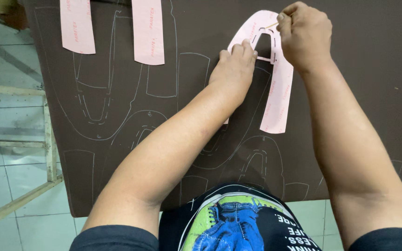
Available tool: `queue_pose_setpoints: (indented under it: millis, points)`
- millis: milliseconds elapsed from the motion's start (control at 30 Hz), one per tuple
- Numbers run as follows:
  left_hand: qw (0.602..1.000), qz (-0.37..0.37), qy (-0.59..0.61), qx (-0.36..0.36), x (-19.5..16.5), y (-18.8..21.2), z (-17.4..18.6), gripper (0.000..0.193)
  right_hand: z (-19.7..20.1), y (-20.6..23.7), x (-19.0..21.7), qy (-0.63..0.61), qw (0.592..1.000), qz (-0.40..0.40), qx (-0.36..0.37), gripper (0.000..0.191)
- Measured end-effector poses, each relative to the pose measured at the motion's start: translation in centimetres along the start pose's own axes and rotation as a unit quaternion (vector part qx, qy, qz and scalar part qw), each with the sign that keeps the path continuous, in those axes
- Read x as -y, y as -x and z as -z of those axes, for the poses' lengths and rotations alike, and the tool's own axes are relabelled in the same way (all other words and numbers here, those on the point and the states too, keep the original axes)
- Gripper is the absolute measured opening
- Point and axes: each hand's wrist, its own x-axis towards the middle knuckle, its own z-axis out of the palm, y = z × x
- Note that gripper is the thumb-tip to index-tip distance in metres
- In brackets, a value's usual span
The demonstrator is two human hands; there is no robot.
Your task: The person places pink paper shoe-pattern templates onto a large brown sheet and traces their outlines with a pencil. They repeatedly reposition the templates to align with pre-drawn lines and trace multiple sections of the pattern.
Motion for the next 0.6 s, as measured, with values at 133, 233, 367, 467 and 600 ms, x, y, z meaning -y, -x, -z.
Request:
queue_pose_setpoints:
  millis: [133,233,367,467,600]
  points:
    - [0.999,0.001,0.034,0.006,0.0,0.2,0.4,0.072,0.3,-0.4,0.1,-0.162,0.98,-0.108,0.043,0.011]
    - [1.0,0.0,0.022,0.003,-0.2,0.1,0.6,0.069,0.5,-0.3,-0.3,-0.247,0.957,-0.134,0.072,0.014]
    - [0.999,0.003,-0.027,0.029,-0.9,-0.3,0.9,0.068,0.4,0.4,-0.8,-0.196,0.975,-0.106,0.025,0.016]
    - [0.997,0.004,-0.048,0.066,-1.5,-0.9,1.3,0.071,0.3,0.9,-1.1,-0.18,0.981,-0.074,0.02,0.014]
    - [0.995,0.002,-0.071,0.064,-2.0,-1.0,1.5,0.073,0.7,1.4,-1.7,-0.029,0.999,-0.008,0.02,0.012]
